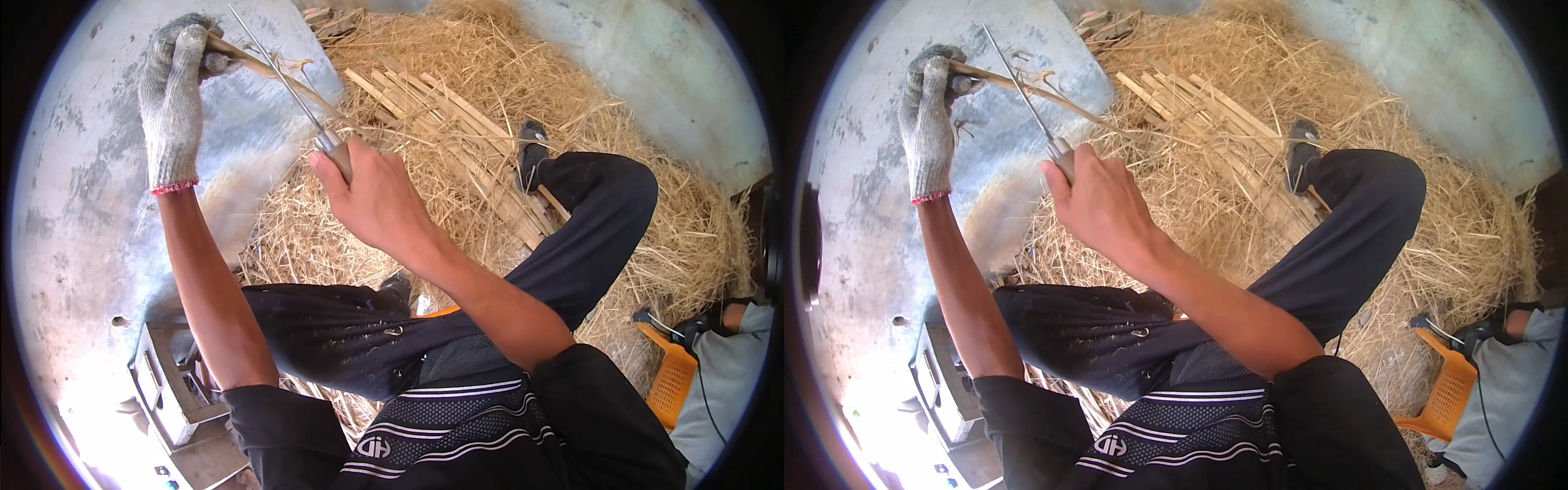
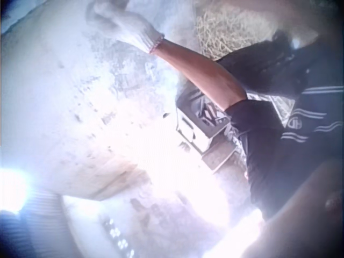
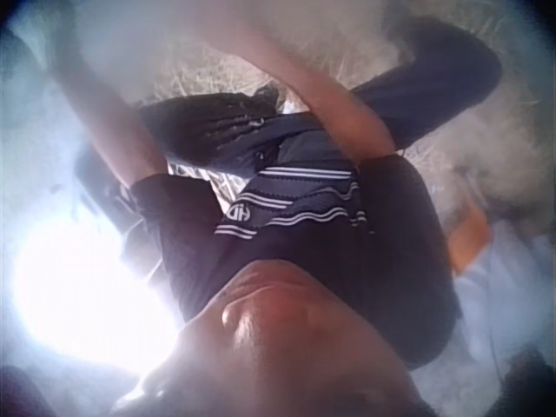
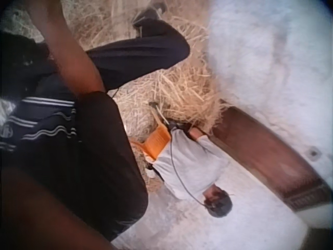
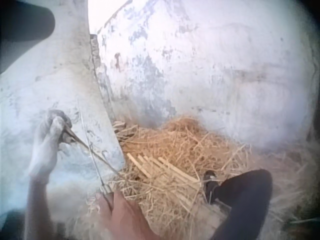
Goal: The person sits on a straw-covered floor and uses a green utility knife to shave the surface of a bamboo stick. They hold the stick with a gloved left hand and scrape it with the knife in their right hand, occasionally switching to a larger knife to split the bamboo.
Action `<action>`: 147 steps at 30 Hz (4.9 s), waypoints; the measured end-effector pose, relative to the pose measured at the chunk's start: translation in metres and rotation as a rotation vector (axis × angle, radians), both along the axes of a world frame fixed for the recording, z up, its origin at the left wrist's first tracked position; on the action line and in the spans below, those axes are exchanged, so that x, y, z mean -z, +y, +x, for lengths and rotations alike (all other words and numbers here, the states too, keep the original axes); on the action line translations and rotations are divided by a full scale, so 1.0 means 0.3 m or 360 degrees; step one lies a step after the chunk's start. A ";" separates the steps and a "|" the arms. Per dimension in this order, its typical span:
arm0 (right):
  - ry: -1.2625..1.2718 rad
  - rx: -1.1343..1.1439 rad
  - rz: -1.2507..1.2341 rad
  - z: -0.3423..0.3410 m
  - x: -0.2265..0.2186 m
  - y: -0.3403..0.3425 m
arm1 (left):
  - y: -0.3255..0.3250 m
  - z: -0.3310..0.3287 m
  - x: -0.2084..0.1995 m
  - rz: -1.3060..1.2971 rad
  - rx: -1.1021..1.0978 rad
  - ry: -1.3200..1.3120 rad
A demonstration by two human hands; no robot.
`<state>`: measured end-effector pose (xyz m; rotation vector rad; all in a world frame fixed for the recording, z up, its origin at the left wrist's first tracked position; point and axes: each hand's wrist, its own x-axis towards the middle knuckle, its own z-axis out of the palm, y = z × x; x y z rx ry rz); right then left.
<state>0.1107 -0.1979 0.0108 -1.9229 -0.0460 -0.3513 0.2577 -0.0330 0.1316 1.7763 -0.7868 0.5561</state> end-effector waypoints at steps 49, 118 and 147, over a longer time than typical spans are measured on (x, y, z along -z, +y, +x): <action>0.1026 -0.0065 -0.0666 0.307 0.768 -0.205 | -0.188 -0.033 -0.006 -0.0071 -0.0298 -0.0174; 0.1010 0.0135 -0.0114 0.657 1.099 -0.224 | 0.000 0.281 -0.020 -0.0460 -0.0935 -0.0073; 0.1039 0.0253 -0.0444 0.430 1.082 -0.174 | 0.059 0.408 -0.091 -0.0585 -0.1065 -0.0157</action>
